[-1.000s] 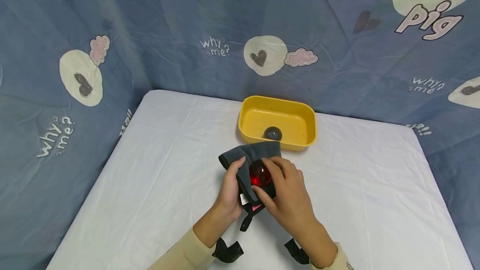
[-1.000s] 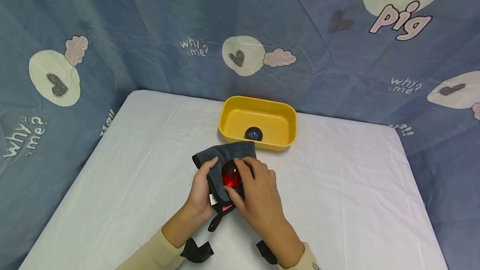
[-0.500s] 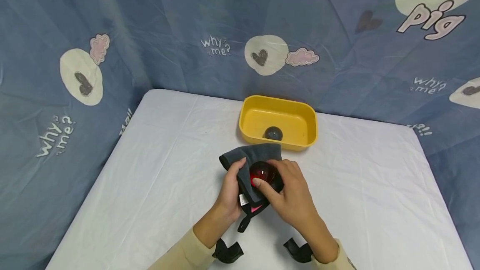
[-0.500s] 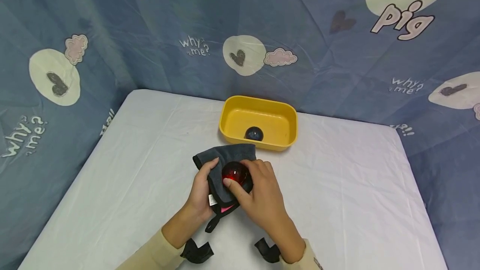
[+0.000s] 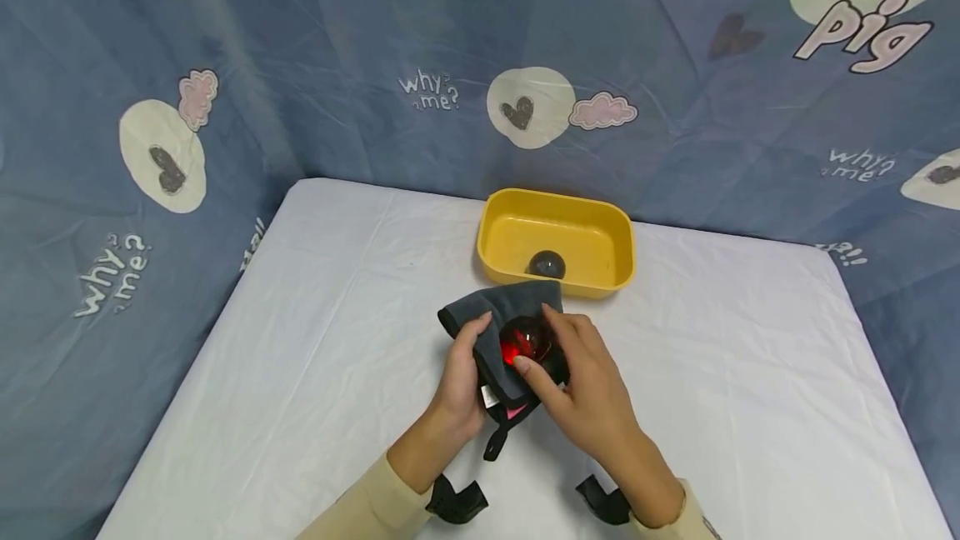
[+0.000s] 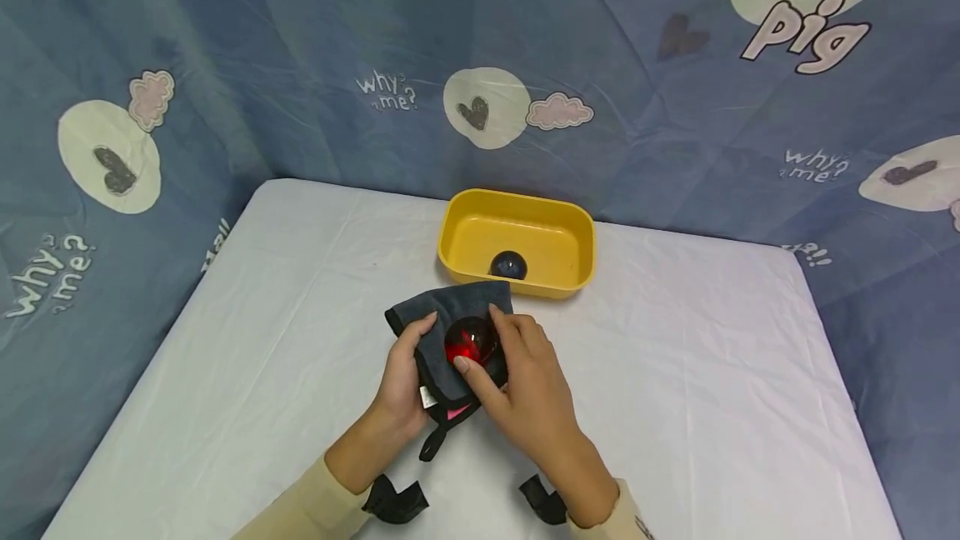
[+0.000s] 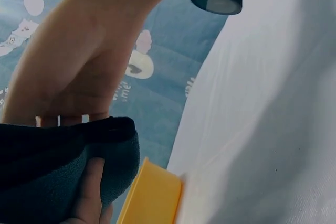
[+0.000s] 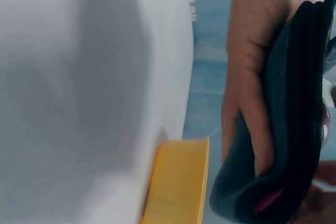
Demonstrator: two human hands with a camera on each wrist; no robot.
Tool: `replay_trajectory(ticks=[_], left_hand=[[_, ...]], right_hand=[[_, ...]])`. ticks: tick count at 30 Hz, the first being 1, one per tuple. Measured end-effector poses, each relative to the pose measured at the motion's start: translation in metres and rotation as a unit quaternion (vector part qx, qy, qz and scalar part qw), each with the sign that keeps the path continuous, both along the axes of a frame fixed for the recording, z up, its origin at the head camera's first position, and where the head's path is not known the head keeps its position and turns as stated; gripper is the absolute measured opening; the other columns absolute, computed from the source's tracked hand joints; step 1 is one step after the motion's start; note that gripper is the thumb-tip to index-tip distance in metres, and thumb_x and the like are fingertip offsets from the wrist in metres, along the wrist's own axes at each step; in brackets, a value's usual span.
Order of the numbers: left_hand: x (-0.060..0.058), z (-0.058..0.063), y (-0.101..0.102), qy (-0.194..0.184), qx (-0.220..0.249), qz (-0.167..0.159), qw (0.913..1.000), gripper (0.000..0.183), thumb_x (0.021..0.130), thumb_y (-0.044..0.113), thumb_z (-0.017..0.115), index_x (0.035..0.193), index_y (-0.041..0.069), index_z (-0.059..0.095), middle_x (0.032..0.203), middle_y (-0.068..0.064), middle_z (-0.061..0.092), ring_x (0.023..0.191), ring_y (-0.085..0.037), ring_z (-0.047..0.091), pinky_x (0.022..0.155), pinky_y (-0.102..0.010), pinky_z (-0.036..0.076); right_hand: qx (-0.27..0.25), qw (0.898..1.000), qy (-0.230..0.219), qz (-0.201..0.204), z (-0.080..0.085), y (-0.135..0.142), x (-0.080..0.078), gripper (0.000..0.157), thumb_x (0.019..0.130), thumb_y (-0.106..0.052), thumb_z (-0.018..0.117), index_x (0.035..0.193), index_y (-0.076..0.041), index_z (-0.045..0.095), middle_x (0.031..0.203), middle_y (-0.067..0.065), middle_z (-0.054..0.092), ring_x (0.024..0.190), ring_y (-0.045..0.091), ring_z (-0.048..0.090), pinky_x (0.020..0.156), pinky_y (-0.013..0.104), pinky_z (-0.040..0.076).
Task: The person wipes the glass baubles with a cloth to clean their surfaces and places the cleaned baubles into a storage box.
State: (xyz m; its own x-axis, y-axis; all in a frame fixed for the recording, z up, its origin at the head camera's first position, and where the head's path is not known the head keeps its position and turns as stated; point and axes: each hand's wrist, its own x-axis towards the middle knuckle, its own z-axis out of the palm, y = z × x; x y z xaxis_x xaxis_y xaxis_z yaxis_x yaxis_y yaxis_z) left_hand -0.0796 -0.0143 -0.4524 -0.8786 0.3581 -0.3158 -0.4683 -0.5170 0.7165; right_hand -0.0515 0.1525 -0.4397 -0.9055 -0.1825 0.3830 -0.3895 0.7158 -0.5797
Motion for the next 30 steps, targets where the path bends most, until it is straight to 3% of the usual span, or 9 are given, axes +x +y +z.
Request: replay_trajectory(ticks=[3, 7, 11, 14, 20, 24, 27, 30], left_hand=[[0.0, 0.0, -0.001, -0.001, -0.001, -0.001, 1.0, 0.07, 0.107, 0.043, 0.038, 0.165, 0.009, 0.016, 0.167, -0.011, 0.023, 0.15, -0.025, 0.029, 0.121, -0.036, 0.028], [0.001, 0.001, 0.0, -0.003, -0.006, 0.002, 1.0, 0.07, 0.107, 0.043, 0.039, 0.164, 0.008, 0.017, 0.164, -0.012, 0.025, 0.147, -0.025, 0.031, 0.117, -0.035, 0.03], [0.003, -0.001, 0.0, -0.007, -0.021, 0.013, 0.9997, 0.07, 0.106, 0.041, 0.042, 0.163, 0.007, 0.021, 0.163, -0.012, 0.026, 0.144, -0.024, 0.031, 0.117, -0.037, 0.025], [0.003, -0.001, 0.0, -0.008, -0.025, 0.017, 0.9995, 0.07, 0.106, 0.039, 0.044, 0.164, 0.007, 0.021, 0.164, -0.012, 0.026, 0.143, -0.024, 0.031, 0.118, -0.037, 0.023], [0.002, 0.0, -0.001, 0.006, -0.016, -0.016, 0.9997, 0.067, 0.106, 0.042, 0.041, 0.161, 0.005, 0.026, 0.155, -0.014, 0.037, 0.133, -0.022, 0.046, 0.114, -0.034, 0.037], [0.002, -0.001, 0.0, 0.005, -0.007, -0.029, 0.9995, 0.066, 0.107, 0.042, 0.041, 0.16, 0.005, 0.029, 0.151, -0.013, 0.042, 0.131, -0.019, 0.05, 0.115, -0.035, 0.038], [0.0, -0.001, -0.001, 0.002, -0.005, -0.027, 0.9996, 0.066, 0.107, 0.042, 0.04, 0.161, 0.007, 0.026, 0.153, -0.014, 0.039, 0.133, -0.022, 0.047, 0.116, -0.036, 0.037], [-0.002, 0.0, -0.003, 0.006, -0.002, -0.016, 0.9999, 0.07, 0.107, 0.042, 0.04, 0.164, 0.009, 0.018, 0.162, -0.012, 0.03, 0.142, -0.025, 0.038, 0.119, -0.038, 0.031]], right_hand=[[0.05, 0.997, 0.057, 0.024, -0.005, 0.002, 0.001, 0.078, 0.087, -0.031, 0.088, 0.151, -0.006, 0.052, 0.133, 0.014, 0.059, 0.116, 0.028, 0.059, 0.097, 0.048, 0.053], [0.068, 0.992, 0.1, 0.034, -0.01, 0.001, -0.002, 0.075, 0.085, -0.029, 0.089, 0.146, -0.003, 0.054, 0.133, 0.018, 0.059, 0.115, 0.033, 0.06, 0.096, 0.05, 0.052], [0.034, 0.995, 0.093, 0.034, -0.013, 0.0, -0.006, 0.064, 0.091, -0.033, 0.084, 0.139, -0.001, 0.056, 0.129, 0.016, 0.06, 0.111, 0.03, 0.061, 0.096, 0.046, 0.053], [0.017, 0.996, 0.082, 0.038, -0.013, 0.001, -0.009, 0.059, 0.094, -0.039, 0.08, 0.136, -0.003, 0.06, 0.121, 0.012, 0.061, 0.102, 0.024, 0.061, 0.088, 0.042, 0.055], [-0.005, 0.998, 0.055, 0.01, -0.008, 0.0, -0.009, 0.044, 0.095, -0.042, 0.076, 0.119, -0.005, 0.07, 0.105, 0.005, 0.067, 0.094, 0.018, 0.057, 0.076, 0.037, 0.052], [-0.01, 0.999, 0.015, -0.031, -0.004, -0.002, -0.007, 0.036, 0.095, -0.042, 0.076, 0.105, -0.008, 0.074, 0.096, 0.0, 0.066, 0.09, 0.015, 0.053, 0.071, 0.034, 0.048], [-0.003, 0.999, -0.001, -0.037, -0.003, -0.003, -0.005, 0.044, 0.094, -0.046, 0.078, 0.113, -0.007, 0.073, 0.099, 0.001, 0.065, 0.091, 0.016, 0.052, 0.072, 0.035, 0.047], [0.015, 0.999, 0.026, -0.02, -0.005, -0.003, -0.002, 0.066, 0.092, -0.053, 0.078, 0.134, -0.003, 0.063, 0.112, 0.008, 0.067, 0.1, 0.022, 0.055, 0.081, 0.04, 0.049]])
